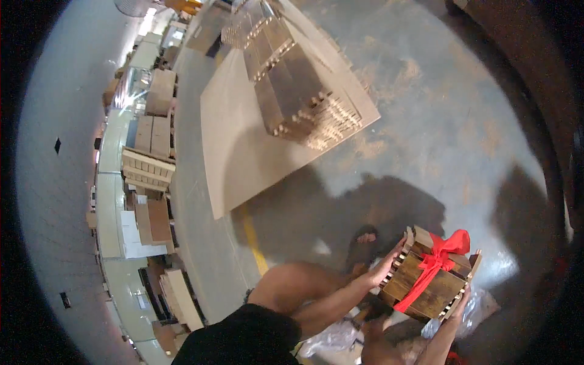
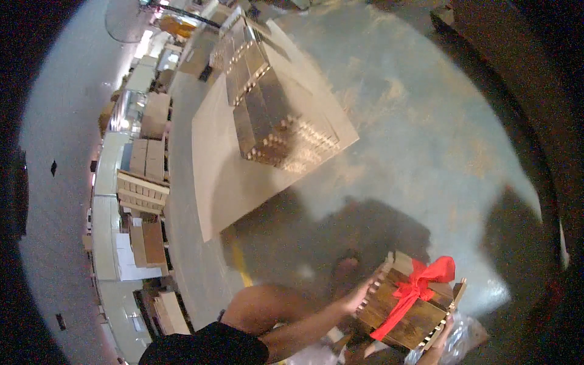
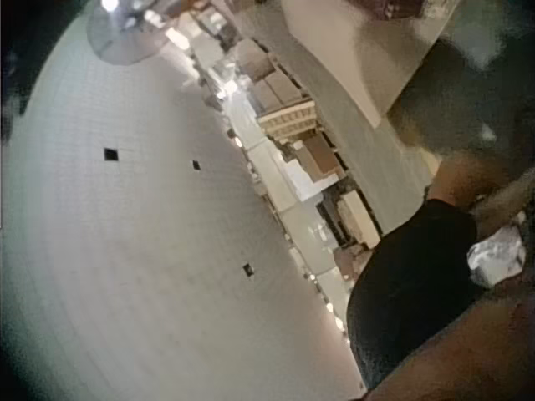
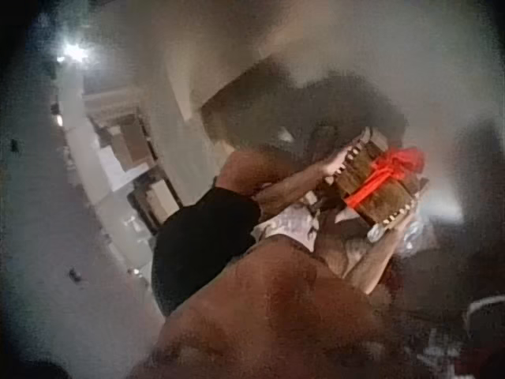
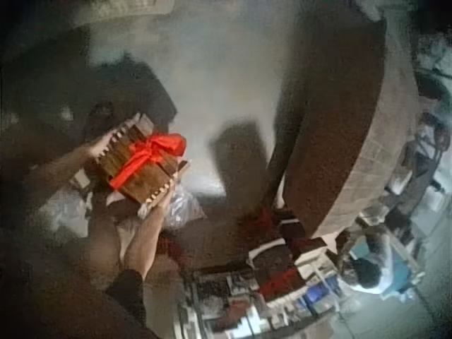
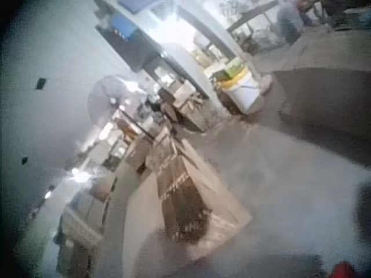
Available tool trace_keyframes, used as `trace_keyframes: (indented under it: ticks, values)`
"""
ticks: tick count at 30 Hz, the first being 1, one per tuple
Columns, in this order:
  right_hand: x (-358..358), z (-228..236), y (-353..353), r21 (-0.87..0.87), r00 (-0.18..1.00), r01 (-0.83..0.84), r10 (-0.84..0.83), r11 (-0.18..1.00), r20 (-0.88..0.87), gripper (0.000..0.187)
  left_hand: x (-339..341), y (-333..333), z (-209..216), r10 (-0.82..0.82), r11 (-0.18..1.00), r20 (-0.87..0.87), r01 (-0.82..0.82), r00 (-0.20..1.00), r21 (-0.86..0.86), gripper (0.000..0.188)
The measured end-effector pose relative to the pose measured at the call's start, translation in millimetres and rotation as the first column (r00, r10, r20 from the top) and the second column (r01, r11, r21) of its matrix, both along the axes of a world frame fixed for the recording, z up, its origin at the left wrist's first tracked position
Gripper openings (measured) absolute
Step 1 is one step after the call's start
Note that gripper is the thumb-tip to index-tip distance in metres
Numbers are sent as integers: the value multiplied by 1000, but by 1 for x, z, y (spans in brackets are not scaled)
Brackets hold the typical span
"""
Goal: The person organizes a stack of small wooden slats and secures them with a red ribbon before picking up larger wooden planks and arranging them on top of one another.
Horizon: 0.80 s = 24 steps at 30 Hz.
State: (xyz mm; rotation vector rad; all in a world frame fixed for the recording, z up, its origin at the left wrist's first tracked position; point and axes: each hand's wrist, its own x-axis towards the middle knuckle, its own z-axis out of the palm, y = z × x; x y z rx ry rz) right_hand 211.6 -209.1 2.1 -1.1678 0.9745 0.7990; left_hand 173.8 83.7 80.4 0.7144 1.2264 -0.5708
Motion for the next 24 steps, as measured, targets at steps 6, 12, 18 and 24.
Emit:
trace_keyframes:
  ticks: [6,12,18,24]
  values:
    - [6,140,65,-108,998,-30,35,994,45,75,-34,49,101,109,989,-10,-110,994,-100,70]
    - [-36,309,142,-56,985,-164,167,985,45,74,-114,167,280,-6,999,77,10,997,-52,67]
    - [-56,424,255,97,924,-382,377,919,66,73,-203,227,355,542,832,135,-506,829,-228,51]
    - [-85,449,374,313,819,-560,570,767,67,73,-228,330,504,620,782,76,-623,781,24,38]
